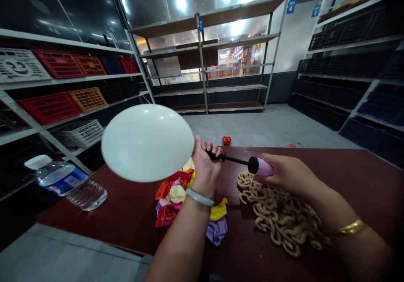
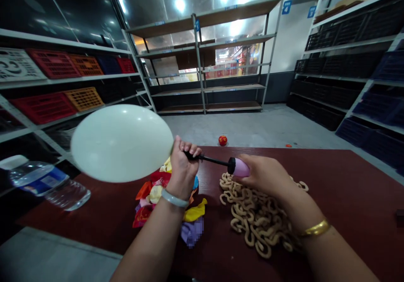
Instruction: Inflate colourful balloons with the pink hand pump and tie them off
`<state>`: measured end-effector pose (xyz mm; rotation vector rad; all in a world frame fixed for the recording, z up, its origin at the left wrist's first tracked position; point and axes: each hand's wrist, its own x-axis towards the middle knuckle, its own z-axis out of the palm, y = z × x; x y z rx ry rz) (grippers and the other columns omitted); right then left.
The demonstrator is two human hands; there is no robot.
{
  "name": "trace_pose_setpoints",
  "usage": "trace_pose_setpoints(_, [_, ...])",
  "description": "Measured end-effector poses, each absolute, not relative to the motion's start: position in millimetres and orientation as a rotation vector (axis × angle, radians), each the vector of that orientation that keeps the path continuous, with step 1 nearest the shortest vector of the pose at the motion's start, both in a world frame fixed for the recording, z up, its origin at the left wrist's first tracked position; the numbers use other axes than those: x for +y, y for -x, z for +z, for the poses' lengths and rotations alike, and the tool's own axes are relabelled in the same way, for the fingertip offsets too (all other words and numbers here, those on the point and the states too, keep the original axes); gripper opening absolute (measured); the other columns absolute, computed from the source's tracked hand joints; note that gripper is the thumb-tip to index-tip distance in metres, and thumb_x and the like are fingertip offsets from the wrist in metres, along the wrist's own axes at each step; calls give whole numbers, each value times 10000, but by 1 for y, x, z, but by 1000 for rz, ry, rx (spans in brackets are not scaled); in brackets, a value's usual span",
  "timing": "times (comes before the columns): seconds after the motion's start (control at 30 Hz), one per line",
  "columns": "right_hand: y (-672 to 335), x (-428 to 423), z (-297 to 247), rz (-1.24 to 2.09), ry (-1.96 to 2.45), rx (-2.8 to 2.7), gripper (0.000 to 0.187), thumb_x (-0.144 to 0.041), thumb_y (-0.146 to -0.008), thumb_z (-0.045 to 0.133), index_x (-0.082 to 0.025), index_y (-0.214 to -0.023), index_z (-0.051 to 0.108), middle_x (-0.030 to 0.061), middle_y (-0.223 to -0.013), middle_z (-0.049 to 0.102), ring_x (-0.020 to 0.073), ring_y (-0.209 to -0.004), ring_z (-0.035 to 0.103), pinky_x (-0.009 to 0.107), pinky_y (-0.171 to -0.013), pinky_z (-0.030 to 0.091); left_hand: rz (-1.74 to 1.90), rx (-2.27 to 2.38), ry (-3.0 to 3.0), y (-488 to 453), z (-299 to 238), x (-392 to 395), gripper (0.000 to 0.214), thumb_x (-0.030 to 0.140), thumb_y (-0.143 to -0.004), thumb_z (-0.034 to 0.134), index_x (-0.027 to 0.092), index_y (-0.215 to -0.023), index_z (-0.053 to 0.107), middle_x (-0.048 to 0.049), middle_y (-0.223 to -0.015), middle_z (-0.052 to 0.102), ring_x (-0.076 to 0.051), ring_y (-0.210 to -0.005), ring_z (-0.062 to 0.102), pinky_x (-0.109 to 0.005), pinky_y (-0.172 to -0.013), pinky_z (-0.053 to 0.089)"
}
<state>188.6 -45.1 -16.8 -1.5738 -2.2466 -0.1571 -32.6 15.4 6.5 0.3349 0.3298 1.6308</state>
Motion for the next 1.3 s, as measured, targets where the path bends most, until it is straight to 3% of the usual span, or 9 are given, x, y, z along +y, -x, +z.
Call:
trace_pose_setpoints(0.13, [-206,-46,-9,-6,1649,-2253,314,-554,-776,646,-310,-970,669,-9,-869,740,214,-754,680,302,-585,410,1710,298,-335,53,17,20,447,351,-971,526,203,-602,323,67,-497,310,-72,-382,323,-232,-414,261])
trace_pose_setpoints(0.43, [-203,-49,-12,-190,1770,-2267,362,-558,-770,620,-287,-1010,644,42,-943,745,268,-782,676,338,-579,379,1609,279,-264,25,0,16,434,318,-979,490,204,-604,305,67,-506,286,-67,-405,324,-227,-442,269])
trace_pose_setpoints(0.7, [-180,-50,-22,-203,1747,-2290,388,-576,-797,611,-269,-1035,619,45,-944,744,276,-804,685,339,-565,370,1432,378,-334,-20,-25,-1,472,407,-986,495,199,-595,329,39,-548,345,-83,-480,386,-250,-532,351])
trace_pose_setpoints(0.9, [-175,-50,-28,-277,1633,-2298,608,-531,-846,592,-310,-1404,489,69,-1184,708,291,-930,682,350,-616,425,1438,380,-323,-23,-30,0,446,373,-1000,460,198,-604,352,19,-586,434,-104,-566,477,-279,-677,451])
trace_pose_setpoints(0.97, [-172,-51,-28,-294,1581,-2312,613,-483,-867,582,-341,-1449,453,63,-1221,689,280,-934,679,340,-613,425,1436,377,-322,-22,-31,1,444,364,-1003,450,194,-602,360,14,-603,459,-104,-583,494,-273,-686,452])
trace_pose_setpoints(1.2, [-169,-52,-30,-321,1546,-2312,479,-495,-897,550,-353,-1355,541,42,-1248,671,242,-863,685,319,-586,409,1442,419,-334,-16,-31,8,456,354,-985,462,187,-571,370,9,-596,498,-102,-588,531,-258,-697,455])
trace_pose_setpoints(1.3, [-180,-49,-27,-254,1576,-2318,484,-517,-879,572,-358,-1335,554,38,-1271,664,254,-883,685,338,-631,438,1460,451,-340,-6,-32,18,438,336,-981,454,180,-575,410,-13,-660,592,-108,-638,584,-255,-724,462])
